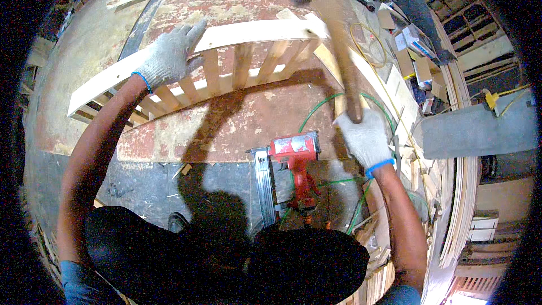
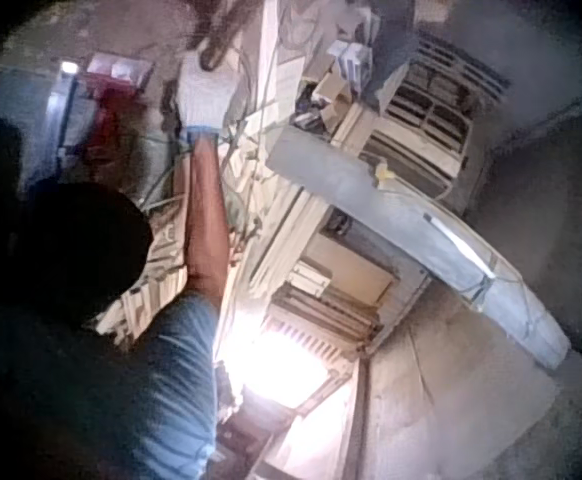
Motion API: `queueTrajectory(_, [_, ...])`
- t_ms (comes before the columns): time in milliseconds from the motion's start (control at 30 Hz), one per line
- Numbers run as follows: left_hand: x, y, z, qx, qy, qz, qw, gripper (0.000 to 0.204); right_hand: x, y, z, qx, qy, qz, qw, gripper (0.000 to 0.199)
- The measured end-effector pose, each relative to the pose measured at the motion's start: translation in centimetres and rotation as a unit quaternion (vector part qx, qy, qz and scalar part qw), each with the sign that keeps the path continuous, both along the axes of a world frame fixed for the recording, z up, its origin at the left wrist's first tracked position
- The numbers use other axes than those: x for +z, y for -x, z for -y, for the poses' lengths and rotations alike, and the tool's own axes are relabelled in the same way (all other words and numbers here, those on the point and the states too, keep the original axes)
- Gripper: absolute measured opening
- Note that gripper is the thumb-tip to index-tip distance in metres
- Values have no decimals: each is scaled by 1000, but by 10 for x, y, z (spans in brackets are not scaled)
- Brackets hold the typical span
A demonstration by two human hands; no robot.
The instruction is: The person sits on the floor of a workshop and assembles wooden pallets using a pneumatic nail gun. They pick up wooden slats, align them with the pallet frame, and drive nails into the wood to secure the pieces. The person occasionally stands to retrieve more wood or reload the nail gun before resuming the assembly.
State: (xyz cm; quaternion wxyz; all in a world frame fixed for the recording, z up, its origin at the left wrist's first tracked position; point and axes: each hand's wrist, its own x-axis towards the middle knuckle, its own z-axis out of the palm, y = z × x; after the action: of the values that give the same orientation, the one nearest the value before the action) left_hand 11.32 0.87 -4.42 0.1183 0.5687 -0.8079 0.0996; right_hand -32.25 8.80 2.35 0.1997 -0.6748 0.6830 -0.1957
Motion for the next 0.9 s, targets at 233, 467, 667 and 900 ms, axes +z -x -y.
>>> queueTrajectory(233, [11, 4, -6, 16, -40, 0, 999, 78, 22, 6, 3, -10, -75, -49, 996, 40])
queueTrajectory(467, [9, -4, -9, 6, -45, 4, 999, 79, -2, 9, -15, -8, -199, 91, 976, 28])
queueTrajectory(667, [28, -3, -3, -13, -94, -45, 994, 77, -120, 109, -86, -118, -230, 141, 956, 25])
queueTrajectory(900, [43, -10, -8, 14, -125, 19, 992, 67, -192, 166, -143, -248, -353, 334, 838, 25])
